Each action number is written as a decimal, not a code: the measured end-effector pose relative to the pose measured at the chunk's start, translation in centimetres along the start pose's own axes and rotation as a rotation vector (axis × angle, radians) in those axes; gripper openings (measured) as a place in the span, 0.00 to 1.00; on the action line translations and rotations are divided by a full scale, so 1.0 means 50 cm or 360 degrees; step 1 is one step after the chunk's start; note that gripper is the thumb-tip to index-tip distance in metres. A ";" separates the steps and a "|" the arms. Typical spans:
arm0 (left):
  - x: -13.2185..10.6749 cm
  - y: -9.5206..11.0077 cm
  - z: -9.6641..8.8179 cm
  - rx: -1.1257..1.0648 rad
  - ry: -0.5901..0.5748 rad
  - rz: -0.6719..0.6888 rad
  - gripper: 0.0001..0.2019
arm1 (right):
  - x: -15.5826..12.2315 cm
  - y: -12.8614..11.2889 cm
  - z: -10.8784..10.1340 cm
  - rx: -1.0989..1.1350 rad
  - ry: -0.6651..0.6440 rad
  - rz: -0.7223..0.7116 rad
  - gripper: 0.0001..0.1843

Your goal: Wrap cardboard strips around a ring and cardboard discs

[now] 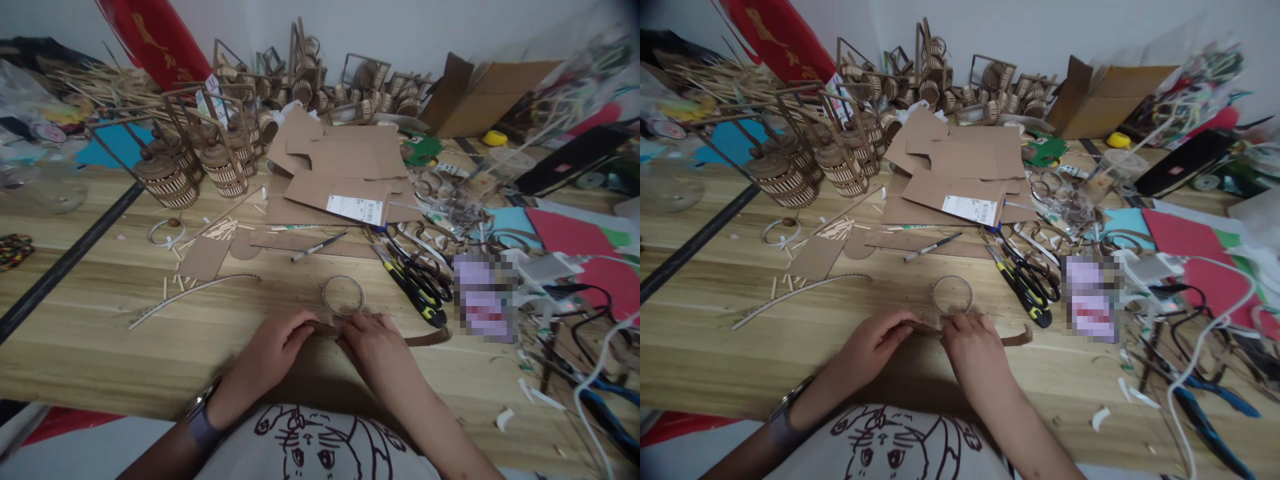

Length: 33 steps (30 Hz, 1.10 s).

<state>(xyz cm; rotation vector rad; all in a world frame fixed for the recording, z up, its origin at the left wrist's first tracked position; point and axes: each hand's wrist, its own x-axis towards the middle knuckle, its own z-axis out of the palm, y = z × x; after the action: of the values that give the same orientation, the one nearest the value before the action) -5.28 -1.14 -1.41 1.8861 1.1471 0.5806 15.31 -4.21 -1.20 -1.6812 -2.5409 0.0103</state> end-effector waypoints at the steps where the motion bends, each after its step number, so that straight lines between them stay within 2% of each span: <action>1: -0.004 -0.001 -0.002 0.0000 0.0003 0.0060 0.11 | -0.002 0.000 -0.001 -0.0010 0.0010 -0.0004 0.08; 3: -0.014 -0.004 -0.008 -0.0006 0.0041 0.0293 0.11 | -0.007 -0.001 -0.005 -0.0033 0.0077 -0.0011 0.09; 6: -0.030 -0.005 -0.022 0.0028 0.0150 0.0807 0.12 | -0.015 -0.005 -0.021 -0.0062 0.0259 -0.0003 0.10; 8: -0.038 -0.002 -0.031 0.0114 0.0209 0.1026 0.12 | -0.019 -0.008 -0.034 -0.0074 0.0364 0.0009 0.11; 12: -0.044 0.010 -0.042 0.0305 0.0288 0.1095 0.12 | -0.022 -0.010 -0.049 -0.0066 0.0473 0.0005 0.13; 16: -0.046 0.014 -0.045 0.0412 0.0310 0.1121 0.11 | -0.021 -0.007 -0.049 -0.0072 0.0442 0.0010 0.14; 21: -0.046 0.002 -0.039 0.0455 0.0267 0.1126 0.10 | -0.018 -0.010 -0.041 -0.0057 0.0373 0.0009 0.11; 24: -0.043 -0.009 -0.031 0.0386 0.0245 0.1037 0.12 | -0.015 -0.012 -0.031 -0.0049 0.0305 -0.0014 0.11; 26: -0.040 -0.015 -0.025 0.0300 0.0214 0.0868 0.14 | -0.013 -0.012 -0.022 -0.0035 0.0238 -0.0029 0.11; 30: -0.033 -0.015 -0.015 0.0192 0.0150 0.0395 0.13 | -0.010 -0.011 -0.005 -0.0013 0.0133 -0.0030 0.10; 33: -0.028 -0.012 -0.011 0.0136 0.0128 0.0160 0.12 | -0.007 -0.011 0.004 -0.0026 0.0110 -0.0037 0.09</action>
<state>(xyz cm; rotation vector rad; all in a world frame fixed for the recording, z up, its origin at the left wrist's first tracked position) -6.64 -2.00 -1.55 2.0183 1.1495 0.6780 14.95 -4.73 -1.38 -1.6280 -2.5165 -0.0689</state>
